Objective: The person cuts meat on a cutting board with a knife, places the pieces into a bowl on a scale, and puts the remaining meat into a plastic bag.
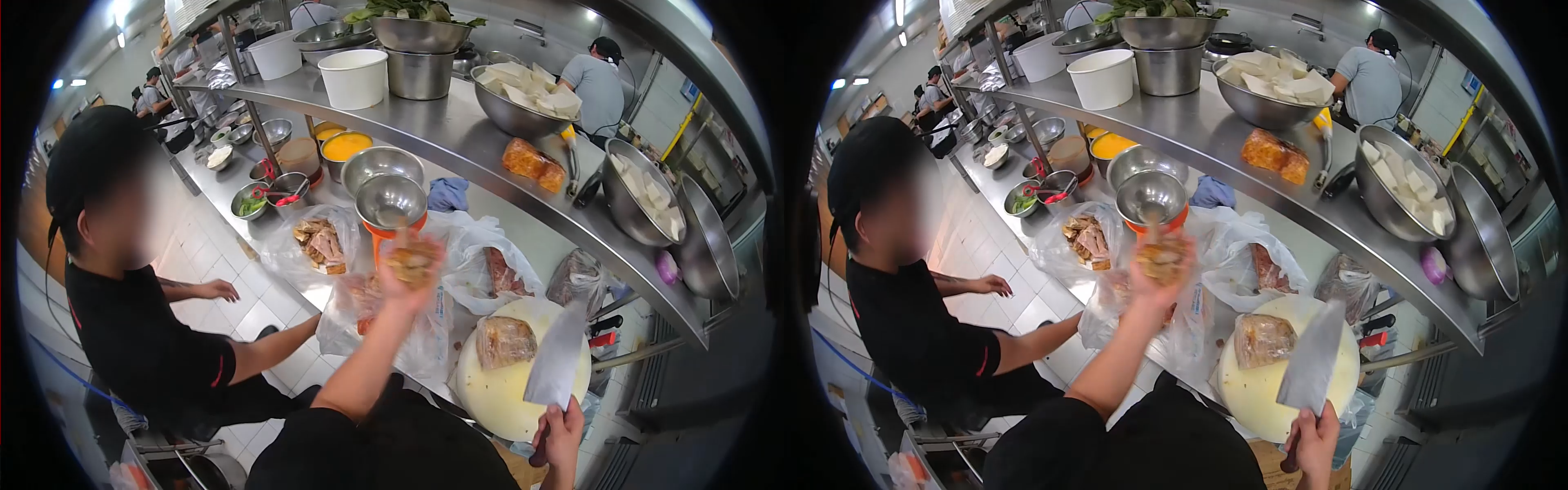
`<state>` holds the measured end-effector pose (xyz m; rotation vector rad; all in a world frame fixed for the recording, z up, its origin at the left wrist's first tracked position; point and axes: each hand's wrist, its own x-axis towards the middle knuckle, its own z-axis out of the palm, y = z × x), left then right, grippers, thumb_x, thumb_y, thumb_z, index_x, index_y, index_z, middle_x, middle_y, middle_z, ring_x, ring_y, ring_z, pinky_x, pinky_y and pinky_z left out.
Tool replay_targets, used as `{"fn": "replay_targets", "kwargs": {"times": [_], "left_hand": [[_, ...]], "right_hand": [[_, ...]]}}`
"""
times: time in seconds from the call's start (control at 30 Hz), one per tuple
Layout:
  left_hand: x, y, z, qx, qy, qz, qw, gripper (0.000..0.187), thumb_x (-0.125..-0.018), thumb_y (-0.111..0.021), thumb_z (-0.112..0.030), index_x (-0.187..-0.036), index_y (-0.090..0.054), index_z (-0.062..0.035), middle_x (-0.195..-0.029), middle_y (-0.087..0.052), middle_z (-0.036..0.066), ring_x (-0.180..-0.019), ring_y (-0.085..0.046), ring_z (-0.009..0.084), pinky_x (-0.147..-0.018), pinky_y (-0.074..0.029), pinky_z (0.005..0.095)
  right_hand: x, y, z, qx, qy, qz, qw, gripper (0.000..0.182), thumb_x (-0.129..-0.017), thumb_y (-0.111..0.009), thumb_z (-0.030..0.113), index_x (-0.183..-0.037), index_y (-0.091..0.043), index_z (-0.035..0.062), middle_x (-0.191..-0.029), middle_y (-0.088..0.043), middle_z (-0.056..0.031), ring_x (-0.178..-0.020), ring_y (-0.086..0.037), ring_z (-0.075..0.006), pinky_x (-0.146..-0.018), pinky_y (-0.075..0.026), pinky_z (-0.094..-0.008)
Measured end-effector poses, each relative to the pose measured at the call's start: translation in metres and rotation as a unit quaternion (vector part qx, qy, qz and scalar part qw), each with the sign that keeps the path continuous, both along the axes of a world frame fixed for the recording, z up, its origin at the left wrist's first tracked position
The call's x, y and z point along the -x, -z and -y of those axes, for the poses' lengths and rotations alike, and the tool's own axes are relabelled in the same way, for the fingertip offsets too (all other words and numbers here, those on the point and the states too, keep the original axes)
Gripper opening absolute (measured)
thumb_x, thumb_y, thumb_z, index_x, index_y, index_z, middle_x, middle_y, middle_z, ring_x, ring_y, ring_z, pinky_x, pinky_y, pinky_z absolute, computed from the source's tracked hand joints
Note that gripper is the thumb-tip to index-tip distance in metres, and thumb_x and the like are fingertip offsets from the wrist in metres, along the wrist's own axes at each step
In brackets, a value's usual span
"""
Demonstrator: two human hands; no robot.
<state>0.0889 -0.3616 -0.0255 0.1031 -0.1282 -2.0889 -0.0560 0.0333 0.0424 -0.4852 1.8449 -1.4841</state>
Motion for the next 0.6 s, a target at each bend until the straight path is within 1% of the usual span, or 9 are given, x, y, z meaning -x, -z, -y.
{"fn": "replay_targets", "kwargs": {"times": [0.1,0.27,0.33,0.37,0.4,0.47,0.5,0.57,0.6], "left_hand": [[-0.074,0.03,0.079,0.033,-0.178,0.106,0.978,0.034,-0.1,-0.062,-0.037,-0.119,-0.068,-0.0087,-0.108,-0.076,0.011,-0.098,-0.073,0.0299,-0.084,-0.06,0.047],[-0.178,0.137,0.233,0.077,-0.383,0.457,0.799,0.038,-0.105,-0.057,-0.043,-0.12,-0.07,-0.0101,-0.115,-0.076,0.013,-0.106,-0.073,0.0319,-0.095,-0.057,0.052],[-0.196,0.167,0.251,0.222,-0.308,0.896,0.233,0.044,-0.104,-0.06,-0.044,-0.133,-0.069,-0.0117,-0.125,-0.074,0.018,-0.123,-0.067,0.0367,-0.106,-0.049,0.059],[-0.213,0.165,0.257,0.289,-0.102,0.905,0.296,0.054,-0.105,-0.056,-0.046,-0.146,-0.065,-0.0116,-0.139,-0.068,0.021,-0.136,-0.059,0.0402,-0.112,-0.041,0.0646],[-0.215,0.14,0.25,0.287,-0.101,0.905,0.296,0.054,-0.105,-0.056,-0.046,-0.146,-0.065,-0.0116,-0.139,-0.068,0.021,-0.136,-0.059,0.0402,-0.112,-0.041,0.0646],[-0.208,0.095,0.234,0.241,-0.155,0.942,0.172,0.051,-0.105,-0.053,-0.044,-0.143,-0.067,-0.0112,-0.142,-0.066,0.021,-0.142,-0.056,0.0398,-0.113,-0.042,0.0649],[-0.215,0.111,0.243,0.244,-0.151,0.942,0.172,0.051,-0.105,-0.053,-0.044,-0.143,-0.067,-0.0112,-0.142,-0.066,0.021,-0.142,-0.056,0.0398,-0.113,-0.042,0.0649],[-0.253,0.138,0.256,0.193,-0.239,0.95,-0.048,0.041,-0.103,-0.055,-0.037,-0.131,-0.073,-0.0125,-0.129,-0.074,0.018,-0.131,-0.065,0.0378,-0.108,-0.045,0.0635],[-0.281,0.143,0.276,0.172,-0.159,0.972,-0.018,0.035,-0.101,-0.057,-0.034,-0.124,-0.075,-0.0135,-0.121,-0.076,0.015,-0.123,-0.068,0.0379,-0.104,-0.047,0.0631]], "right_hand": [[-0.003,0.024,-0.03,-0.01,0.063,-0.004,0.998,0.02,-0.109,-0.056,0.019,-0.117,-0.057,0.0008,-0.067,-0.057,-0.0053,-0.039,-0.052,-0.0156,-0.035,-0.044,-0.0295],[-0.004,0.052,-0.07,-0.127,0.136,-0.06,0.981,0.023,-0.108,-0.053,0.023,-0.124,-0.058,0.0073,-0.06,-0.048,-0.001,-0.04,-0.04,-0.0131,-0.034,-0.031,-0.0291],[0.001,0.054,-0.074,-0.183,0.132,-0.038,0.973,0.019,-0.107,-0.052,0.028,-0.103,-0.056,0.0089,-0.059,-0.047,-0.001,-0.041,-0.042,-0.0138,-0.033,-0.029,-0.0304],[0.002,0.054,-0.07,-0.176,0.14,-0.058,0.973,0.024,-0.107,-0.052,0.03,-0.091,-0.051,0.0113,-0.058,-0.044,0.0005,-0.041,-0.039,-0.0104,-0.032,-0.026,-0.0288],[0.003,0.052,-0.069,-0.177,0.139,-0.059,0.972,0.024,-0.107,-0.052,0.03,-0.091,-0.051,0.0113,-0.058,-0.044,0.0005,-0.041,-0.039,-0.0104,-0.032,-0.026,-0.0288],[0.007,0.048,-0.072,-0.22,0.146,-0.057,0.963,0.023,-0.107,-0.052,0.027,-0.108,-0.063,0.0065,-0.064,-0.062,-0.0122,-0.047,-0.057,-0.0281,-0.039,-0.042,-0.0411],[0.01,0.052,-0.071,-0.224,0.149,-0.056,0.962,0.023,-0.107,-0.052,0.027,-0.108,-0.063,0.0065,-0.064,-0.062,-0.0122,-0.047,-0.057,-0.0281,-0.039,-0.042,-0.0411],[0.016,0.06,-0.065,-0.098,0.154,-0.055,0.982,0.016,-0.109,-0.055,0.018,-0.111,-0.056,0.0016,-0.065,-0.055,-0.0046,-0.039,-0.051,-0.0154,-0.034,-0.042,-0.0311],[0.014,0.052,-0.057,-0.102,0.164,-0.057,0.979,0.016,-0.109,-0.055,0.018,-0.111,-0.056,0.0016,-0.065,-0.055,-0.0046,-0.039,-0.051,-0.0154,-0.034,-0.042,-0.0311]]}}
